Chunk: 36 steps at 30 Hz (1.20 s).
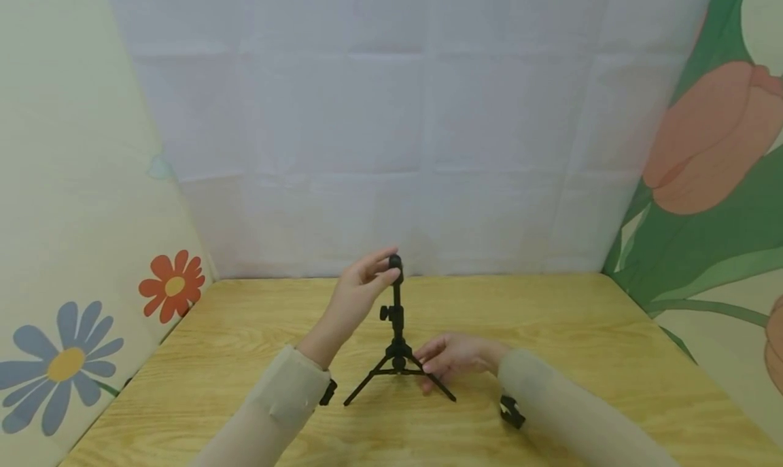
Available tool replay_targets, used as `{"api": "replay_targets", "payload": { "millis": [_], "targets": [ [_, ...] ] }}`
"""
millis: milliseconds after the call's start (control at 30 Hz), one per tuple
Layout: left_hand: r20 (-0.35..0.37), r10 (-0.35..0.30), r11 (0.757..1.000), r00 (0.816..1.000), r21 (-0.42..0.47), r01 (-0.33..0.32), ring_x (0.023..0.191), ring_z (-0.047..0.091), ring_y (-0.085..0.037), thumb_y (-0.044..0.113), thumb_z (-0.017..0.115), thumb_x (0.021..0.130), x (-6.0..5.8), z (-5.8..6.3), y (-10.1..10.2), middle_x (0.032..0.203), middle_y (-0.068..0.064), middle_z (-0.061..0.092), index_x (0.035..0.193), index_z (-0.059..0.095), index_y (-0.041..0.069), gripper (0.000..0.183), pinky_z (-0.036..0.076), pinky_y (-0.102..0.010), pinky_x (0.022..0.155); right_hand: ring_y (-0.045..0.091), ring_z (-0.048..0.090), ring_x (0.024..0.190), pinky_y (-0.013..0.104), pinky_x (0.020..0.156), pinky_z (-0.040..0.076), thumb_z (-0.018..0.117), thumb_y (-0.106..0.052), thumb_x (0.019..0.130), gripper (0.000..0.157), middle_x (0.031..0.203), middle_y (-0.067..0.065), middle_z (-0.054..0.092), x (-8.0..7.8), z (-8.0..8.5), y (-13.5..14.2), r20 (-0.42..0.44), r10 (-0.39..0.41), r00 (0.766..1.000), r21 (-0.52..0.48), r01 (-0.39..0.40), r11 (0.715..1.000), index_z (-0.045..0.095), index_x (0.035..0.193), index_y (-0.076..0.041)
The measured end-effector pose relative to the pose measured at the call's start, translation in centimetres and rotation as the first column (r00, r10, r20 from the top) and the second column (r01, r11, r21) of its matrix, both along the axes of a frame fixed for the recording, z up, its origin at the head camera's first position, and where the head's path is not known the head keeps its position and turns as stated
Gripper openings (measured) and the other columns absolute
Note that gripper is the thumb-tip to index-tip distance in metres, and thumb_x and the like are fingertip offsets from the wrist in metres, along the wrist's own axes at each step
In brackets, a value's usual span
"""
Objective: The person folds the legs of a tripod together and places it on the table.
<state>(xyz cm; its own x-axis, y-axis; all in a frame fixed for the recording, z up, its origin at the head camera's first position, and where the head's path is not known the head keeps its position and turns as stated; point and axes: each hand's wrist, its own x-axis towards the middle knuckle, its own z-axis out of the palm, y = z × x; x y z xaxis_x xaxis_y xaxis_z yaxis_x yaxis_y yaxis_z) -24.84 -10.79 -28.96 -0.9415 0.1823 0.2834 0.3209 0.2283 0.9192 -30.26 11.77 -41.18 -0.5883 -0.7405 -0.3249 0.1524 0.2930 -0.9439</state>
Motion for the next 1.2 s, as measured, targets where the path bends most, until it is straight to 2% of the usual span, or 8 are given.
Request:
{"api": "replay_targets", "payload": {
  "millis": [267,433,700,900,1033,1200],
  "targets": [
    [-0.01,0.019,1.0,1.0,-0.014,-0.019,0.125,0.057,-0.035,0.021,0.058,0.103,0.3,0.1,0.0,0.142,-0.022,0.055,0.148,0.052,0.014,0.045,0.041,-0.059,0.108,0.019,0.072,0.087,0.046,0.095,0.055,0.056,0.005,0.098,0.044,0.098,0.016,0.075,-0.1,-0.2,-0.1,-0.021,0.016,1.0,0.028,-0.016,0.999,0.048,0.141,0.01],
    [-0.058,0.05,0.998,0.997,-0.025,-0.051,0.116,0.064,-0.035,0.016,0.061,0.101,0.3,-0.1,0.3,0.132,-0.022,0.062,0.144,0.056,0.01,0.043,0.045,-0.057,0.104,0.016,0.07,0.082,0.045,0.092,0.057,0.055,0.007,0.098,0.043,0.089,0.006,0.073,-0.1,-0.2,-0.2,-0.012,0.018,1.0,0.034,-0.017,0.999,0.048,0.14,0.012],
    [-0.116,0.119,0.992,0.986,-0.038,-0.124,0.101,0.07,-0.03,0.015,0.068,0.097,0.5,-0.2,0.7,0.118,-0.015,0.069,0.135,0.063,0.01,0.039,0.054,-0.048,0.09,0.018,0.069,0.08,0.045,0.083,0.06,0.055,0.005,0.099,0.034,0.088,0.004,0.07,0.0,-0.1,-0.2,-0.02,0.045,0.999,0.024,-0.044,0.999,0.052,0.131,0.011],
    [-0.19,0.17,0.979,0.967,-0.08,-0.188,0.096,0.071,-0.029,0.015,0.073,0.093,0.6,-0.4,1.2,0.112,-0.014,0.07,0.128,0.065,0.006,0.037,0.059,-0.042,0.078,0.017,0.069,0.079,0.041,0.079,0.061,0.055,0.003,0.099,0.028,0.087,0.005,0.069,0.0,-0.1,-0.3,-0.044,0.046,0.998,0.035,-0.045,0.998,0.053,0.126,0.011],
    [-0.228,0.172,0.976,0.958,-0.095,-0.198,0.09,0.072,-0.029,0.011,0.074,0.091,0.6,-0.9,1.3,0.106,-0.015,0.071,0.121,0.066,0.003,0.032,0.059,-0.04,0.074,0.016,0.066,0.078,0.036,0.075,0.061,0.056,0.004,0.099,0.025,0.089,0.005,0.066,0.1,-0.1,-0.5,-0.058,0.029,0.998,0.039,-0.027,0.999,0.055,0.122,0.012],
    [-0.218,0.162,0.979,0.962,-0.085,-0.184,0.09,0.072,-0.029,0.009,0.073,0.092,0.4,-1.7,1.0,0.107,-0.015,0.07,0.12,0.066,0.004,0.029,0.059,-0.039,0.073,0.016,0.063,0.08,0.031,0.071,0.059,0.055,0.005,0.099,0.023,0.091,0.005,0.062,0.1,-0.2,-0.7,-0.048,0.026,0.999,0.02,-0.025,0.999,0.054,0.12,0.015]
  ]
}}
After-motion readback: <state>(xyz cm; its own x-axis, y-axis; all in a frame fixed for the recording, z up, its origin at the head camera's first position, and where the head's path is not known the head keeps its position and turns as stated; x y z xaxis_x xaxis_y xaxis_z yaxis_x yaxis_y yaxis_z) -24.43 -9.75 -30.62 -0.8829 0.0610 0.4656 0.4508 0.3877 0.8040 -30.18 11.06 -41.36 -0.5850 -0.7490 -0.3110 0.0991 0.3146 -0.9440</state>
